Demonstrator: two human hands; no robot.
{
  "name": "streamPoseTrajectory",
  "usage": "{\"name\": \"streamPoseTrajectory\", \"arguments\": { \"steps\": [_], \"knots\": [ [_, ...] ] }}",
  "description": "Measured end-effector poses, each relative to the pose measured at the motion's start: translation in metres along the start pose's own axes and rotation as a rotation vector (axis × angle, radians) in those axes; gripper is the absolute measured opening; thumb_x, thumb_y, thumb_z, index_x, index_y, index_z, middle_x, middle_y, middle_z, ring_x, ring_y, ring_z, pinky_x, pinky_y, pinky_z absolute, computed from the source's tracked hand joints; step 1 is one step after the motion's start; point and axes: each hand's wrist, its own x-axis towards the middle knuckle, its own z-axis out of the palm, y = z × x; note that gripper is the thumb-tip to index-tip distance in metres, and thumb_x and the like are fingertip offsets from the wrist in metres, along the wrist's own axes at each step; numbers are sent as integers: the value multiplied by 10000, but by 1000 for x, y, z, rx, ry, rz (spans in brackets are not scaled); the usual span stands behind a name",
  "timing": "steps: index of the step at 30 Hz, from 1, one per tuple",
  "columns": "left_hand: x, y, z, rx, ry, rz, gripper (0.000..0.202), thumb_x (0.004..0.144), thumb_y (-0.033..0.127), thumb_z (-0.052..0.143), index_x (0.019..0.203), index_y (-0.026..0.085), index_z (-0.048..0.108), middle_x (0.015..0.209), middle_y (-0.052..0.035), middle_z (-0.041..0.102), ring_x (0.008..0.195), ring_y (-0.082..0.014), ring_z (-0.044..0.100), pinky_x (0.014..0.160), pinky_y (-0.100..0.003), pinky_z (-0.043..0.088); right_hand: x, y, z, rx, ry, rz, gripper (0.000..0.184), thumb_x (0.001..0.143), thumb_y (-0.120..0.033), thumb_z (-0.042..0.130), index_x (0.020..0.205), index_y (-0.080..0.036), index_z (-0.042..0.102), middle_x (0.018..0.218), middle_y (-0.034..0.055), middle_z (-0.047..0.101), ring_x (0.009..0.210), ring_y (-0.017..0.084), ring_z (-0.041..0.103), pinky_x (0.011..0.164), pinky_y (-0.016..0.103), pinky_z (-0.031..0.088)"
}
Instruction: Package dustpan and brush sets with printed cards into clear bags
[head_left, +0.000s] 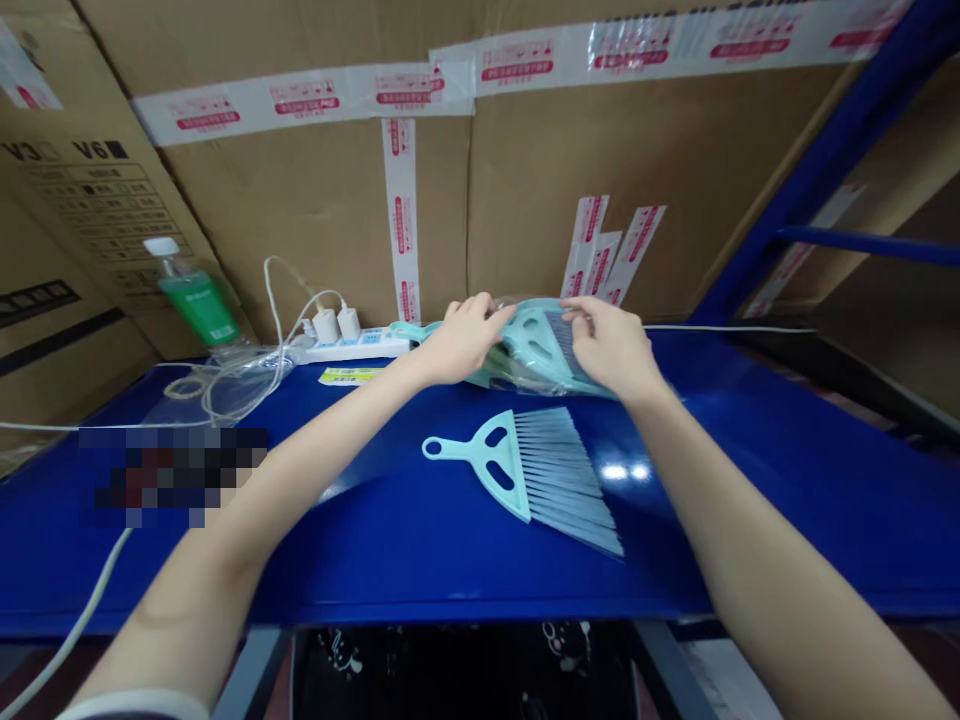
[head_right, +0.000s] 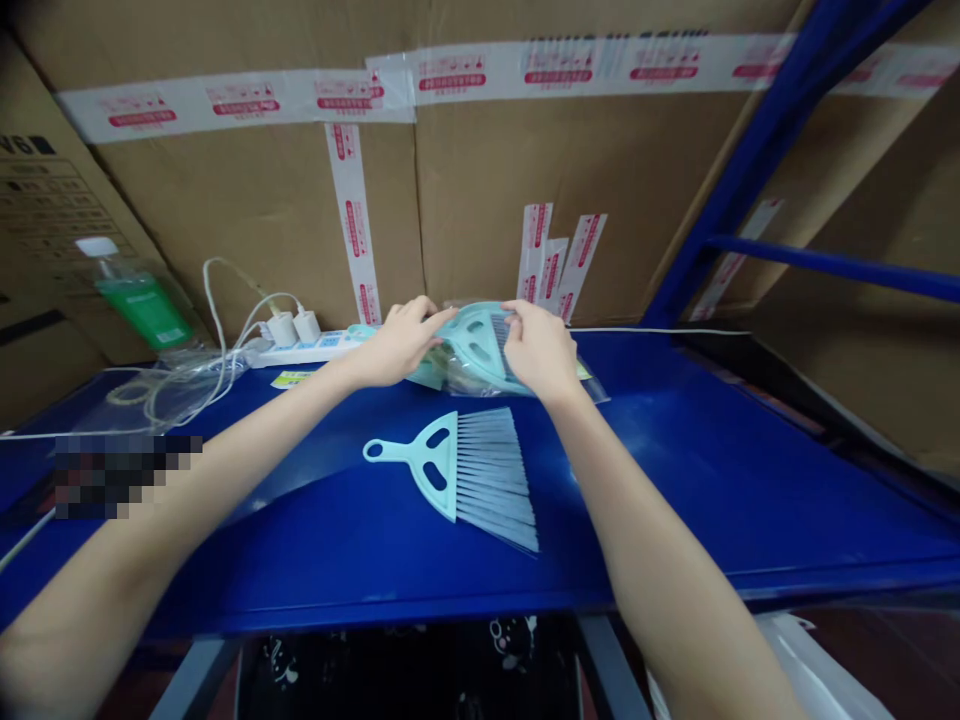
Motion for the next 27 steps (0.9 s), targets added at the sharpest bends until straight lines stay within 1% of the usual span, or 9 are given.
{"name": "streamPoseTrajectory", "arguments": {
  "steps": [3,5,7,10,14,18,20,25,27],
  "knots": [
    [-47,-8,-12,-4,37,-31,426,930,157,335,1355,138,348,1103,-144,499,1017,-270,494,856,-432,432,-2,0,4,43,-6,-99,414,784,-120,362,1079,-166,649,1050,103,695,974,274,619,781,406,481],
    [-80,-14,-18,-19,75,-31,422,939,186,335,1361,172,340,1081,-123,501,970,-246,494,837,-410,445,-4,-1,8,60,-22,-185,387,761,-116,383,1035,-160,653,977,105,697,880,253,630,764,391,486],
    [-110,-18,-23,-27,99,-37,426,947,202,327,1372,205,323,1093,-115,492,991,-243,484,851,-413,445,-6,-4,11,75,-108,-224,339,746,-130,421,993,-159,652,861,85,691,738,218,622,712,363,494],
    [-147,-23,-29,-57,95,-78,443,945,206,326,1387,223,304,1093,-112,489,985,-242,483,856,-427,453,-13,-12,16,94,-312,-197,249,765,-199,488,957,-165,642,744,42,664,605,173,581,610,316,488],
    [-175,-25,-32,-84,94,-98,445,950,198,313,1391,251,285,1140,-115,468,1039,-249,467,883,-437,452,-25,-26,26,185,-520,-183,228,815,-291,509,961,-160,627,672,20,625,572,160,569,529,292,464],
    [-187,-27,-30,-141,86,-119,449,949,200,320,1392,263,285,1103,-104,477,994,-239,481,854,-425,470,-31,-33,30,307,-667,-204,289,786,-238,538,1048,-128,594,631,2,600,563,158,573,500,280,455],
    [-190,-28,-30,-187,63,-135,456,947,203,328,1395,276,283,1099,-95,482,989,-234,488,852,-416,474,-31,-33,29,271,-654,-185,279,769,-199,535,1029,-124,605,628,4,601,561,154,575,508,272,455],
    [-194,-29,-33,-302,4,-153,438,950,244,334,1386,281,312,1039,-75,502,949,-220,508,821,-381,487,-26,-38,16,90,-376,-287,253,793,-196,465,929,-188,679,636,13,636,510,152,555,493,284,424],
    [-194,-30,-33,-331,-9,-146,412,954,249,327,1365,261,346,1022,-73,498,938,-212,511,816,-368,487,-23,-47,13,68,-328,-344,265,796,-190,473,935,-190,699,672,17,659,508,147,558,512,289,428]
  ]
}}
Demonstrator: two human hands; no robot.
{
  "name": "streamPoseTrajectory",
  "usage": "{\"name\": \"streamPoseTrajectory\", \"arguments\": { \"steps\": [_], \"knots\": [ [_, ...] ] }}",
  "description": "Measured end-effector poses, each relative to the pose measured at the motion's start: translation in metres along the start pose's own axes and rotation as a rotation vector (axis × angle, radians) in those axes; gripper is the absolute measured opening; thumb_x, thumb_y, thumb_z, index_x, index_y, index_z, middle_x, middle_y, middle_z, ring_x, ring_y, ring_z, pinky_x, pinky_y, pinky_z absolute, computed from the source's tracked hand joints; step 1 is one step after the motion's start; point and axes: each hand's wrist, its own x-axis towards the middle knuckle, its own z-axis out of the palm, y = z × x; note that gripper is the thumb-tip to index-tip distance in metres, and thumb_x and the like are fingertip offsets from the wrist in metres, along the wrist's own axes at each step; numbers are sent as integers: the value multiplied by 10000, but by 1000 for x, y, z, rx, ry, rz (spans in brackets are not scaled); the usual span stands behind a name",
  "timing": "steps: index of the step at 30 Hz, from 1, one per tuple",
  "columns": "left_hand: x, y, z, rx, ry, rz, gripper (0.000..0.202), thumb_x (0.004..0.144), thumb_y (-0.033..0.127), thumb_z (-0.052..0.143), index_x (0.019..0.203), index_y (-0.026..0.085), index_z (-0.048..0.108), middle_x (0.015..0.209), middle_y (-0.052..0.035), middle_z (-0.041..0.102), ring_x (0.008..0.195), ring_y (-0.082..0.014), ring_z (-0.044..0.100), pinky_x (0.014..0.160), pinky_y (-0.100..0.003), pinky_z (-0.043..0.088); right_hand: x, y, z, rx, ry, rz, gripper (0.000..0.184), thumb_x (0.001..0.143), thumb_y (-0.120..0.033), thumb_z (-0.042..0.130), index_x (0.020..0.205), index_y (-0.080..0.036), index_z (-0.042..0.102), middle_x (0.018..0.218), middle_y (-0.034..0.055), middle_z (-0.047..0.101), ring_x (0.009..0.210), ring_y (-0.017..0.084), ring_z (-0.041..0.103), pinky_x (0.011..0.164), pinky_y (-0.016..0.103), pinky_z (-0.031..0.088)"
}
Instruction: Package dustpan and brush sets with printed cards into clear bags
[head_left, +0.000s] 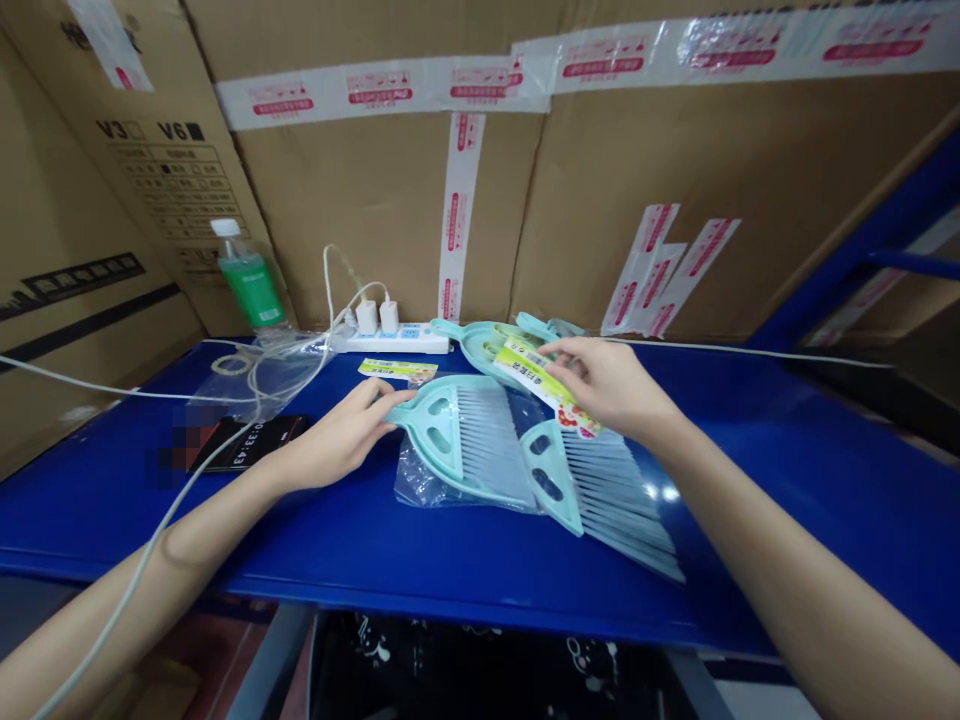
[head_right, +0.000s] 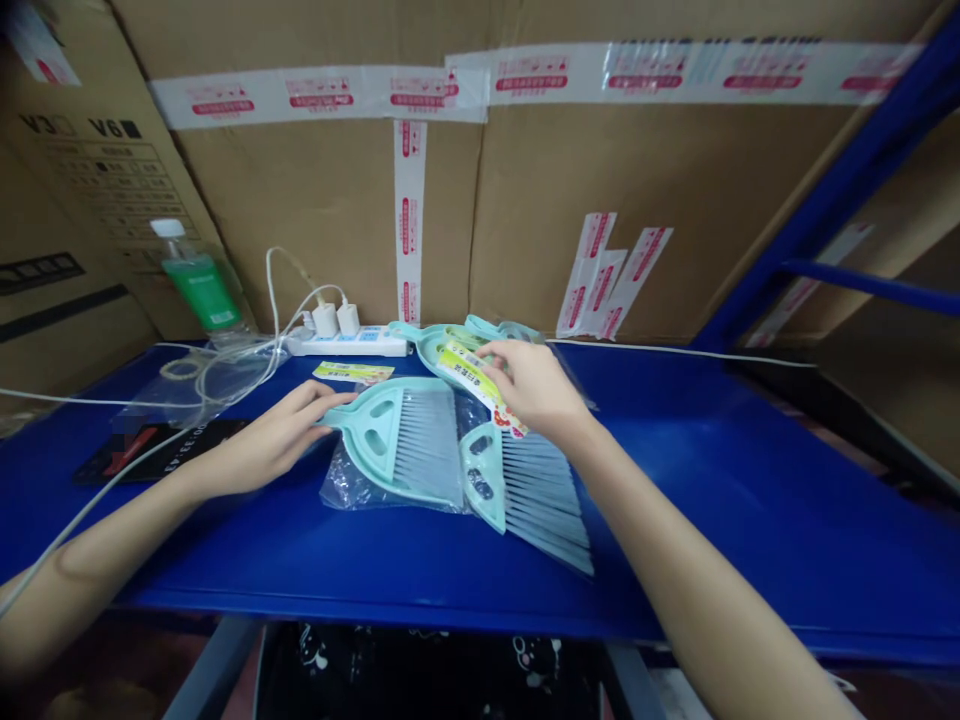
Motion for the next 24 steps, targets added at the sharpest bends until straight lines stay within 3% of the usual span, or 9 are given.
{"name": "streamPoseTrajectory", "arguments": {
  "steps": [5,8,12,17,20,24],
  "knots": [
    [-2,-3,1,-62,-51,3,374,957,246,328,1323,242,403,994,-62,492,912,-188,513,835,-350,482,32,-34,11,10,-95,-122,227,809,-181,561,961,-202,728,726,11,699,568,138,599,619,294,466],
    [-3,-5,0,-86,-105,-14,375,950,228,343,1316,261,420,1031,-63,498,939,-185,515,854,-344,478,62,-53,34,5,-142,-190,205,806,-146,588,946,-190,732,841,38,729,712,155,644,727,291,475],
    [-6,-7,0,-95,-143,-14,411,935,186,361,1334,271,406,1053,-65,497,966,-183,518,876,-344,469,94,-76,71,-5,-243,-222,222,827,-119,577,988,-167,722,896,68,733,844,163,659,757,251,469],
    [-7,-7,1,-90,-165,-8,405,929,162,361,1324,232,418,1054,-75,506,954,-185,515,873,-347,468,109,-91,108,-44,-278,-230,201,816,-109,593,943,-195,723,871,53,733,855,188,667,740,266,479],
    [-8,-6,2,-69,-173,0,419,926,143,367,1333,230,417,1075,-81,504,965,-190,508,881,-358,461,109,-91,114,-73,-291,-240,268,777,-79,627,1009,-194,696,934,65,720,923,213,653,791,302,478],
    [-9,-5,6,-19,-192,31,494,906,138,448,1368,304,392,1120,-76,479,994,-200,495,895,-371,444,101,-83,101,-97,-279,-269,354,759,-31,595,1078,-175,652,1118,106,651,1052,239,589,882,347,439]
  ]
}}
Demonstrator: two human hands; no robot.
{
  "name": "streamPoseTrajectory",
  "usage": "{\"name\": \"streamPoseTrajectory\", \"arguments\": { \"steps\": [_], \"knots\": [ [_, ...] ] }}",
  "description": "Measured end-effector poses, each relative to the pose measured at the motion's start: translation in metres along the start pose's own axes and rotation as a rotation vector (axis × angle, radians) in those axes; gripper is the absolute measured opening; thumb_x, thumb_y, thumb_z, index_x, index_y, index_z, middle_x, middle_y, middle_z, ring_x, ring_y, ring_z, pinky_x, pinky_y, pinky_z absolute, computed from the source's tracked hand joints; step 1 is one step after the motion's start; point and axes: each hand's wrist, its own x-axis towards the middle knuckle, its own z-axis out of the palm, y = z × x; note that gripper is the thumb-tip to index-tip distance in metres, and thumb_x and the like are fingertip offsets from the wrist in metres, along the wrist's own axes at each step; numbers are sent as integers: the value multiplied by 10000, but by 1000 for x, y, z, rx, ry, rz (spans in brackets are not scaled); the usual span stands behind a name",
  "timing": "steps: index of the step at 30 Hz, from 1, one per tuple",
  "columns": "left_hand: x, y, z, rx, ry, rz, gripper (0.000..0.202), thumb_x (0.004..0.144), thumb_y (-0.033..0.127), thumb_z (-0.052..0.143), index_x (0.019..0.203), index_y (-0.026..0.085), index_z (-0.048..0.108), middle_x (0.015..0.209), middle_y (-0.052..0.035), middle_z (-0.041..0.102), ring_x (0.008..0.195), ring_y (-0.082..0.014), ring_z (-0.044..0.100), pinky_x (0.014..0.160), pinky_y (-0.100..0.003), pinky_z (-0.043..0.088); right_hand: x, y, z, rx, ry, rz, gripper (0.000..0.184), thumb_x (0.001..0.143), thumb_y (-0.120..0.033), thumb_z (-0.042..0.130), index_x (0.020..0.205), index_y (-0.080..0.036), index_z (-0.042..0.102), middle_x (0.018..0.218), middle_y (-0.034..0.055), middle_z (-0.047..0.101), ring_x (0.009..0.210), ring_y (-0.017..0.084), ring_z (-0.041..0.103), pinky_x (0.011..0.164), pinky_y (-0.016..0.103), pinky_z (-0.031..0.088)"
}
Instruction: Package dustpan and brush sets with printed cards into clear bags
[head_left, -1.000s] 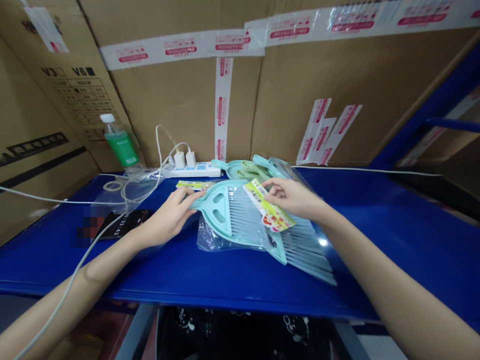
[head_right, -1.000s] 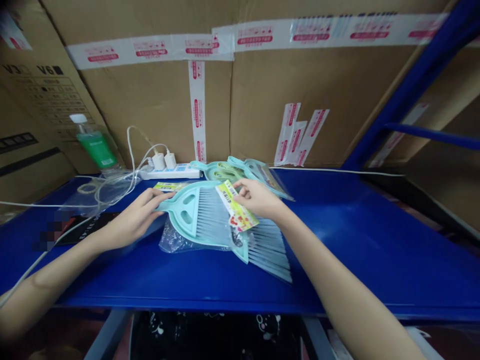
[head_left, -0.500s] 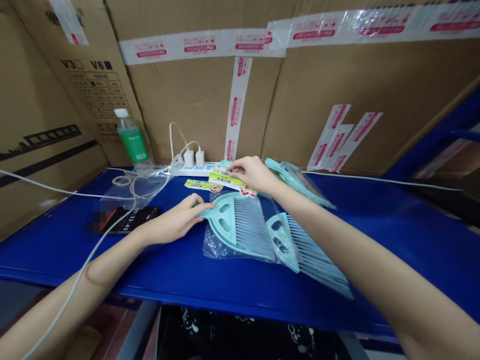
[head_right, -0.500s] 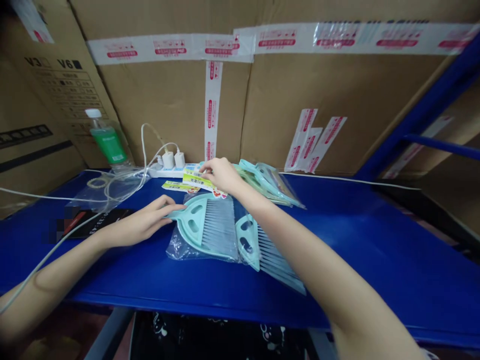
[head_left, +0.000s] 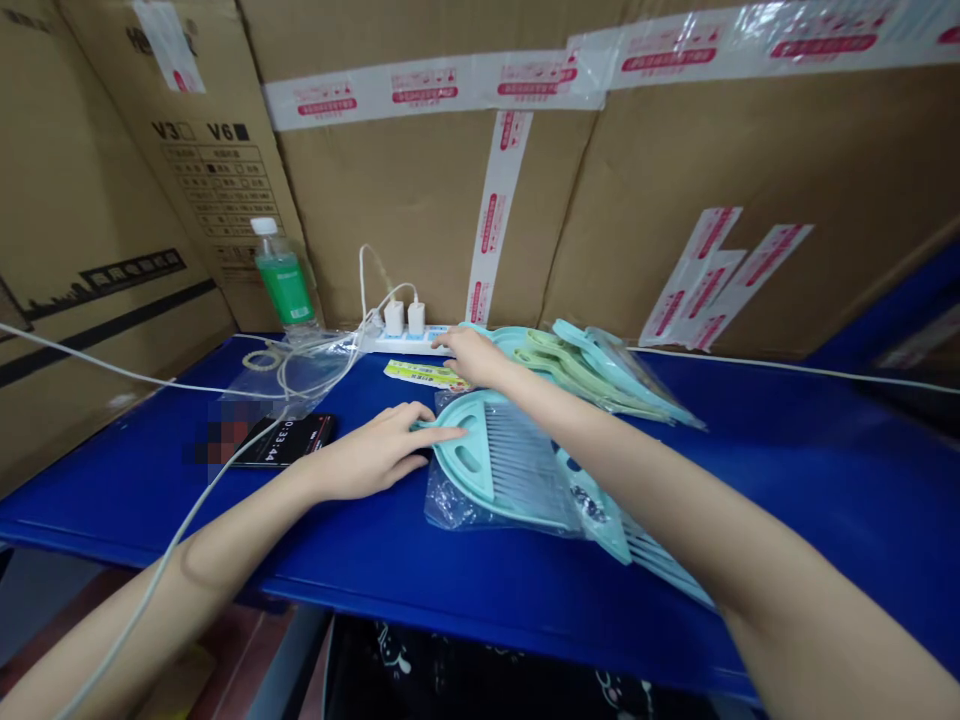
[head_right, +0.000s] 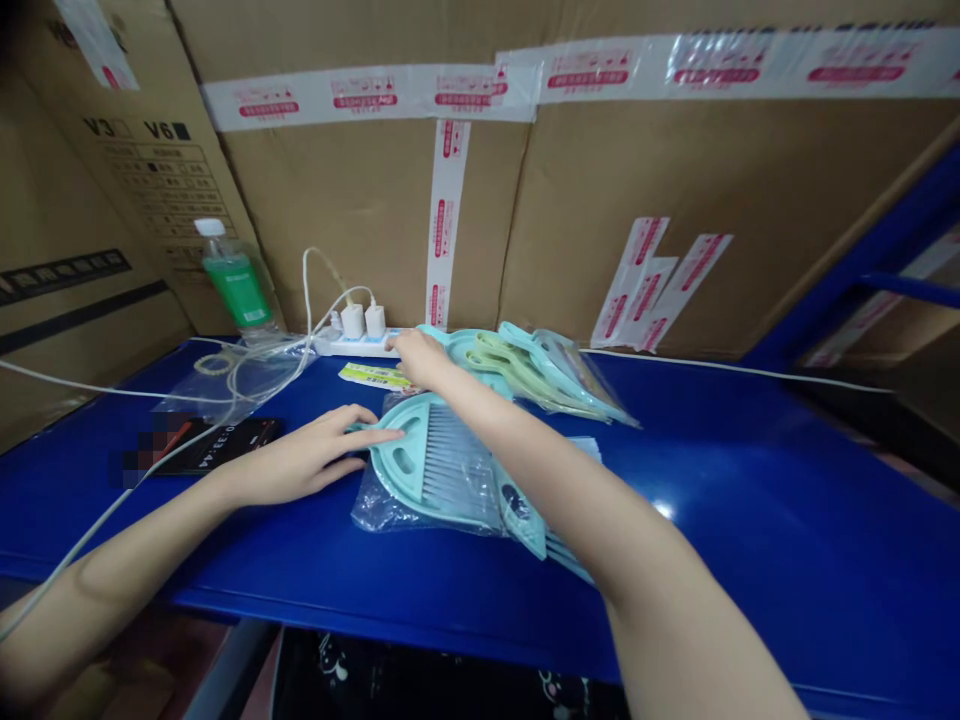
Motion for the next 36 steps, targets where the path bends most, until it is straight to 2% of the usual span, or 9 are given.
{"name": "streamPoseTrajectory", "arguments": {
  "steps": [3,6,12,18,22,25,30,33,36],
  "knots": [
    [3,-1,5,35,6,9,475,909,200,492,1360,326,416,1045,-65,466,937,-193,489,869,-365,450,-24,5,-12,-2,5,-1,298,771,-39,555,1040,-135,639,1046,121,647,982,237,596,849,347,438],
    [6,-3,10,66,36,29,425,930,252,457,1347,336,442,947,-45,438,870,-179,469,827,-339,457,-60,12,-21,23,12,23,223,807,-98,503,1002,-114,612,838,88,643,810,211,604,724,319,448],
    [8,-3,12,118,98,55,372,964,294,366,1309,367,484,906,-26,398,821,-157,431,762,-280,453,-126,29,-29,303,4,306,216,823,-203,458,999,-109,541,579,0,535,557,173,535,578,320,422],
    [8,4,8,210,141,49,370,970,284,354,1307,346,492,904,-29,405,820,-157,428,749,-279,452,-140,39,-25,793,-113,513,530,857,-248,453,1342,-69,337,786,55,594,523,134,550,505,285,495],
    [8,7,4,252,210,74,359,971,265,354,1286,335,511,929,-33,418,833,-151,446,753,-281,459,-141,39,-22,1074,-96,509,791,813,-290,571,1468,-183,140,1185,141,561,700,147,607,556,271,540],
    [7,10,-1,292,274,103,343,964,247,378,1267,317,522,963,-47,443,884,-162,468,761,-288,469,-142,38,-20,1270,-69,447,968,748,-305,666,1482,-237,38,1319,154,490,880,201,625,668,323,570],
    [7,24,-5,397,428,210,250,929,204,468,1154,234,573,1009,-75,544,925,-181,507,770,-311,477,-143,39,-19,1395,1,376,1065,714,-339,718,1480,-308,-21,1332,120,491,1012,241,609,823,406,551],
    [7,31,-3,405,431,332,197,937,134,423,987,180,608,860,-40,616,773,-138,542,683,-251,470,-143,39,-20,1416,12,390,1075,709,-335,726,1482,-306,-19,1376,124,450,1064,253,590,866,419,533],
    [8,35,-3,434,398,387,303,964,123,336,860,155,618,764,-32,645,696,-126,556,635,-233,458,-143,40,-22,1399,4,393,1067,708,-324,729,1482,-315,-6,1405,128,420,1080,261,584,882,439,524]
  ]
}}
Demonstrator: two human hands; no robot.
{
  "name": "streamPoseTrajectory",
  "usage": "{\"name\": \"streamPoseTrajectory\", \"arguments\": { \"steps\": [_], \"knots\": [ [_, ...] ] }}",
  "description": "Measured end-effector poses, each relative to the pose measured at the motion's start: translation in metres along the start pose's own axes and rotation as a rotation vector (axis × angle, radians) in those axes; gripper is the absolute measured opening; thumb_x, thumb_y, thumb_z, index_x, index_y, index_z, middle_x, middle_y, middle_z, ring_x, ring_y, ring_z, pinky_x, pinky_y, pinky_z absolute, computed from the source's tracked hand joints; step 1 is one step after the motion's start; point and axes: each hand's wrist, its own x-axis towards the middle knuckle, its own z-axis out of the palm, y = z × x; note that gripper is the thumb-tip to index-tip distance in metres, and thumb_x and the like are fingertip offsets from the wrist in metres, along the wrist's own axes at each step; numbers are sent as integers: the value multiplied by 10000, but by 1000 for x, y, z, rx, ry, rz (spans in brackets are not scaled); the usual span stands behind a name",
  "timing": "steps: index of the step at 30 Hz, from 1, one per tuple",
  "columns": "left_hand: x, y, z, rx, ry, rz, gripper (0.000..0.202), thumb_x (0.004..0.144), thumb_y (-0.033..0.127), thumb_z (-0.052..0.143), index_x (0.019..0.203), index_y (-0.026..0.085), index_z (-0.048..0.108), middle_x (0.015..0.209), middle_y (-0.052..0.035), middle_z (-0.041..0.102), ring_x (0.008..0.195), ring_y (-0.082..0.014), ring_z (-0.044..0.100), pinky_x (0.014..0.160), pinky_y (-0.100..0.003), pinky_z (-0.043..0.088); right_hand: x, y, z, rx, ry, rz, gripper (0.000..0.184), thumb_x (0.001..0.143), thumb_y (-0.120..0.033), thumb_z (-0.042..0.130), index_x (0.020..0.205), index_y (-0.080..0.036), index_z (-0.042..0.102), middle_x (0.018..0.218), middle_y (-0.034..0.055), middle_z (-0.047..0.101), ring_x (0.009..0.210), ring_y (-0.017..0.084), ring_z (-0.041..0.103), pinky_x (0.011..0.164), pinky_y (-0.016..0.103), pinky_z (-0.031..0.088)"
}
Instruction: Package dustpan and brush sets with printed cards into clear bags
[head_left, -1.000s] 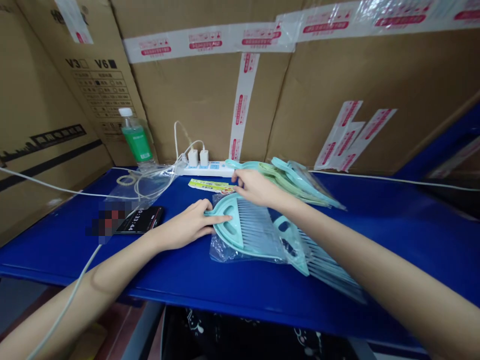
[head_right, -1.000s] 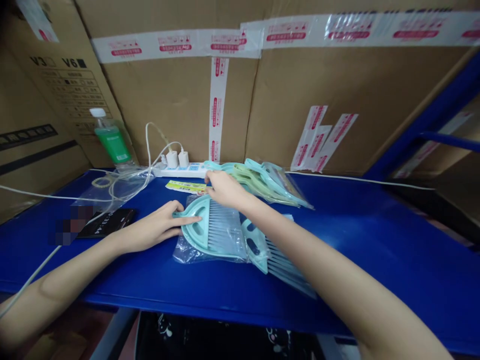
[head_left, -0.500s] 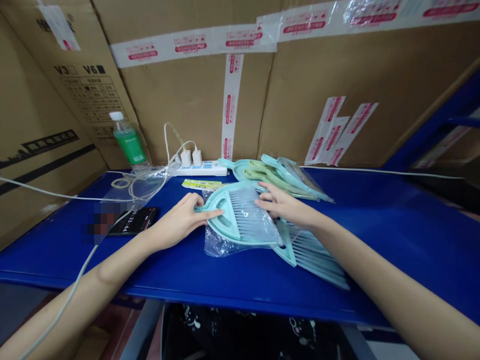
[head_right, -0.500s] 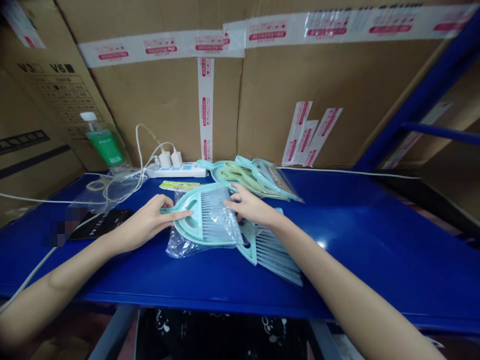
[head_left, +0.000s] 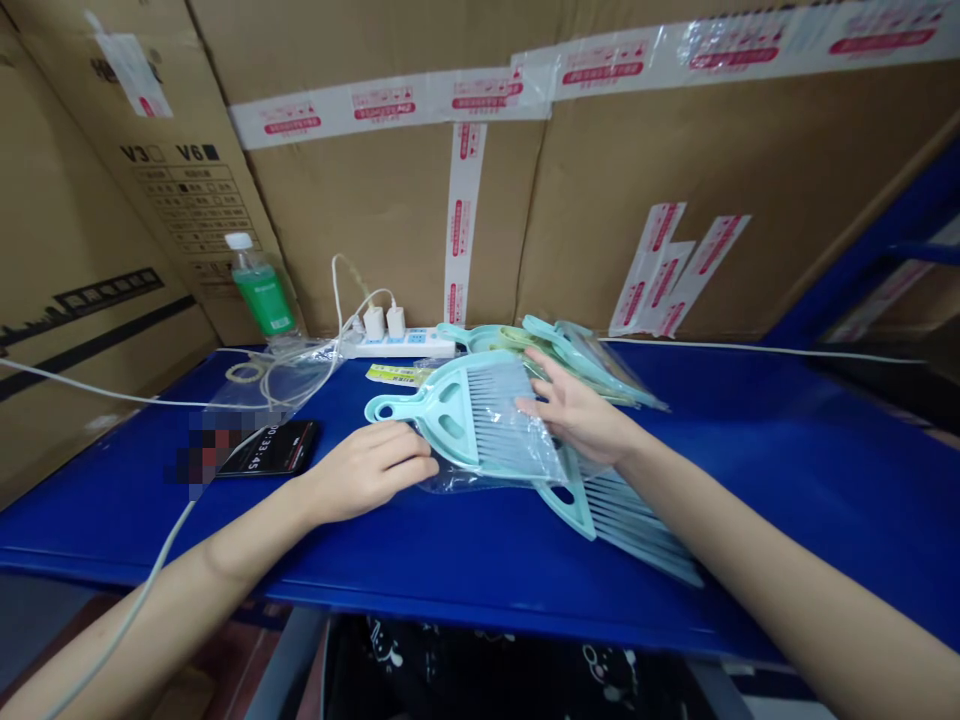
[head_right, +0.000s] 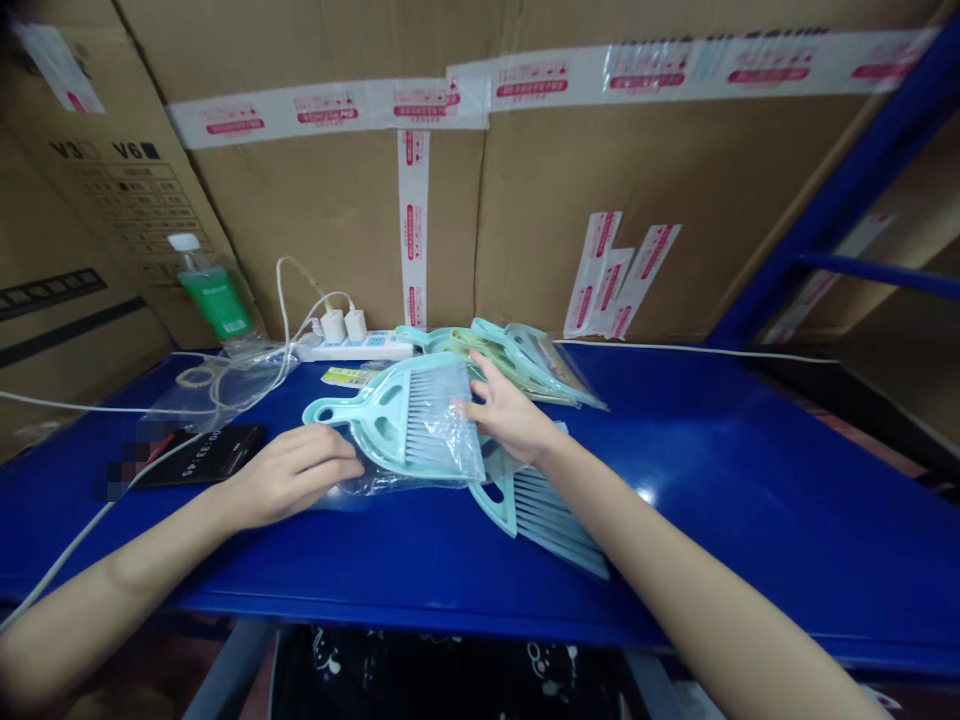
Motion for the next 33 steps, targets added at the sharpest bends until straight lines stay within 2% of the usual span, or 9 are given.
{"name": "streamPoseTrajectory", "arguments": {
  "steps": [9,14,17,21,25,28,33],
  "knots": [
    [-3,-11,-15,127,-59,-54,370,937,79,285,853,168,635,795,-33,693,663,-126,601,603,-239,478,-3,-12,-7,-90,80,33,1009,739,-279,705,1486,-300,27,1392,124,452,1079,231,590,889,394,521],
    [-12,-17,-12,104,-43,-210,291,908,80,336,907,196,603,1015,-13,713,736,-100,675,587,-199,504,-2,-16,-18,-194,98,40,955,780,-307,656,1487,-298,15,1398,127,450,1062,228,601,857,379,533],
    [-13,-19,-12,110,-15,-290,271,903,85,349,872,186,598,984,-17,722,756,-99,684,595,-184,512,-1,-17,-24,-211,93,1,939,794,-322,632,1484,-310,-4,1402,117,447,1085,230,592,855,379,531],
    [-14,-21,-20,279,55,-348,284,890,84,380,768,199,609,940,-11,729,763,-118,679,677,-219,527,-2,-19,-28,-217,113,-21,969,778,-339,655,1482,-320,-11,1403,98,450,1107,226,579,872,369,521],
    [-15,-23,-33,486,104,-532,295,891,107,397,737,220,622,917,-9,719,796,-147,662,665,-257,501,-3,-18,-30,-265,93,-51,925,797,-373,628,1487,-306,14,1421,118,424,1077,226,597,830,351,544],
    [-11,-24,-42,606,13,-769,298,899,139,379,726,206,611,852,-43,693,731,-173,628,574,-282,424,-2,-15,-30,-293,79,-37,906,817,-353,606,1487,-312,-2,1448,127,385,1082,232,595,809,365,555],
    [-1,-23,-58,737,-377,-1122,340,911,151,249,857,146,585,914,-119,615,678,-212,601,473,-276,285,-3,-15,-28,-312,61,19,916,827,-323,592,1489,-290,-41,1500,161,289,1165,257,542,835,389,537]
  ]
}}
